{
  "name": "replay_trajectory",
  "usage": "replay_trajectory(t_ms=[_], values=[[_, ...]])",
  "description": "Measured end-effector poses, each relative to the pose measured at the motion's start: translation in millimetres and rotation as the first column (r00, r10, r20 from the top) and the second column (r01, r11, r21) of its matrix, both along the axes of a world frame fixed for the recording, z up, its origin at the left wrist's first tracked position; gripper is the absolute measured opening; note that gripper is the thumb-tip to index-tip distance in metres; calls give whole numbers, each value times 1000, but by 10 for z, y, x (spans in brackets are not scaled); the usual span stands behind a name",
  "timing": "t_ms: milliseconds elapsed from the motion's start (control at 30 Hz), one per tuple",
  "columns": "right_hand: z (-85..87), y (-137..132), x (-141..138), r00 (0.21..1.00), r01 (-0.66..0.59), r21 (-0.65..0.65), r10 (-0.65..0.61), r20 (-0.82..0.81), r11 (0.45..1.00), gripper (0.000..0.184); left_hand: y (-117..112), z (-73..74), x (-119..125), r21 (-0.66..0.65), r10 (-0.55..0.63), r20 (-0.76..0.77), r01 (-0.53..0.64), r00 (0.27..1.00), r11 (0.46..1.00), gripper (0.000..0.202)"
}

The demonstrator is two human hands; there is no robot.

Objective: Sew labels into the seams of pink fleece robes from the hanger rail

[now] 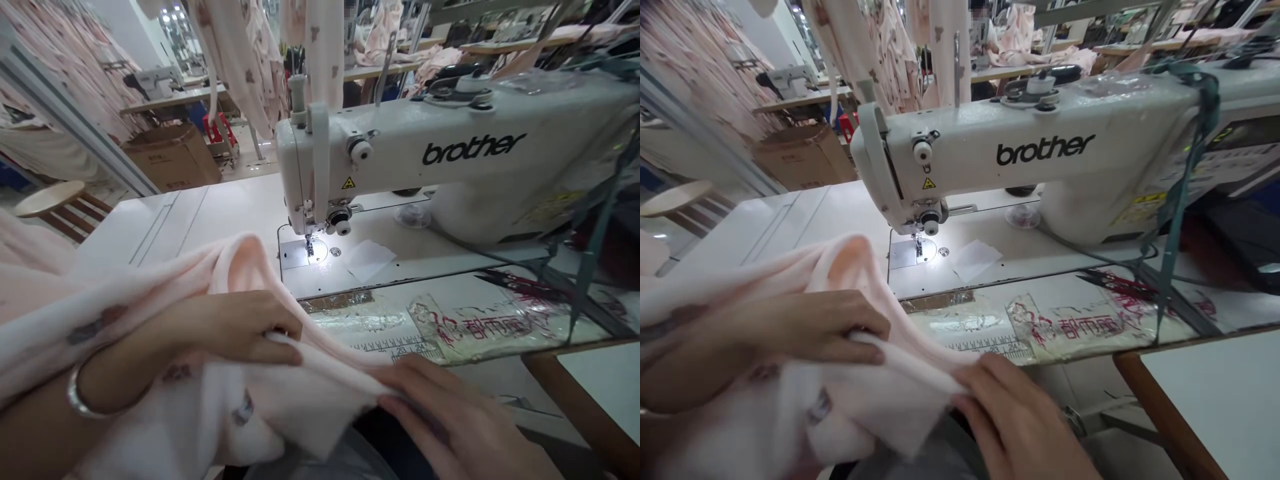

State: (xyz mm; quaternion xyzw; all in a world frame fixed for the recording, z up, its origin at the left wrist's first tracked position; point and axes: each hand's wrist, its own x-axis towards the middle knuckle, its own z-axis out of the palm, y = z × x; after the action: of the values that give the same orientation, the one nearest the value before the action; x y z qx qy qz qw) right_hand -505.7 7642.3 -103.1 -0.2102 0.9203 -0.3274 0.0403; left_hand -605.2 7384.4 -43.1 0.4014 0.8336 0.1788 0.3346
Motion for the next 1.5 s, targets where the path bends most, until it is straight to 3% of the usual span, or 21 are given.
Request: replay_trajectory(t_ms=[133, 200, 267, 400, 533, 633, 733, 900, 1033, 1167, 1333, 1500], values=[[-61, -38, -250, 977, 99, 152, -125, 171, 983, 8, 98, -166, 110, -87, 103, -295, -134, 950, 987, 20], [-52, -39, -341, 975, 68, 148, -97, 198, 987, 11, 219, -233, 228, -47, 142, -467, -185, 873, 982, 18], [-16, -17, -399, 978, 28, 106, -49, 205, 994, 11, 372, -300, 325, 42, 146, -513, -145, 846, 989, 19], [110, 66, -422, 966, -16, 46, 3, 257, 999, 11, 575, -405, 360, 120, 125, -393, -84, 911, 989, 31], [201, 89, -378, 931, -36, 12, 29, 364, 999, 8, 498, -344, 344, 169, 113, -299, -64, 947, 984, 30], [159, 26, -389, 938, 8, 41, -22, 346, 999, 8, 433, -310, 346, 163, 112, -291, -66, 950, 984, 22], [73, -42, -437, 951, 51, 69, -69, 301, 996, 10, 484, -377, 334, 149, 160, -354, -114, 921, 982, 29], [93, -31, -521, 968, -4, -9, 6, 249, 1000, 9, 586, -455, 300, 107, 63, -335, -28, 940, 994, 16], [208, 18, -661, 898, -76, -105, 114, 426, 991, 6, 486, -421, 250, 167, 158, -145, -133, 977, 977, 22], [224, 8, -816, 809, -39, -256, 181, 559, 966, 11, 398, -394, 188, 218, 218, -31, -207, 975, 954, 26], [196, -24, -888, 818, -33, -258, 174, 549, 966, 10, 431, -385, 183, 166, 262, -50, -251, 964, 954, 31], [194, -15, -888, 839, -47, -245, 171, 517, 968, 8, 461, -408, 187, 191, 361, 25, -359, 932, 914, 28]])
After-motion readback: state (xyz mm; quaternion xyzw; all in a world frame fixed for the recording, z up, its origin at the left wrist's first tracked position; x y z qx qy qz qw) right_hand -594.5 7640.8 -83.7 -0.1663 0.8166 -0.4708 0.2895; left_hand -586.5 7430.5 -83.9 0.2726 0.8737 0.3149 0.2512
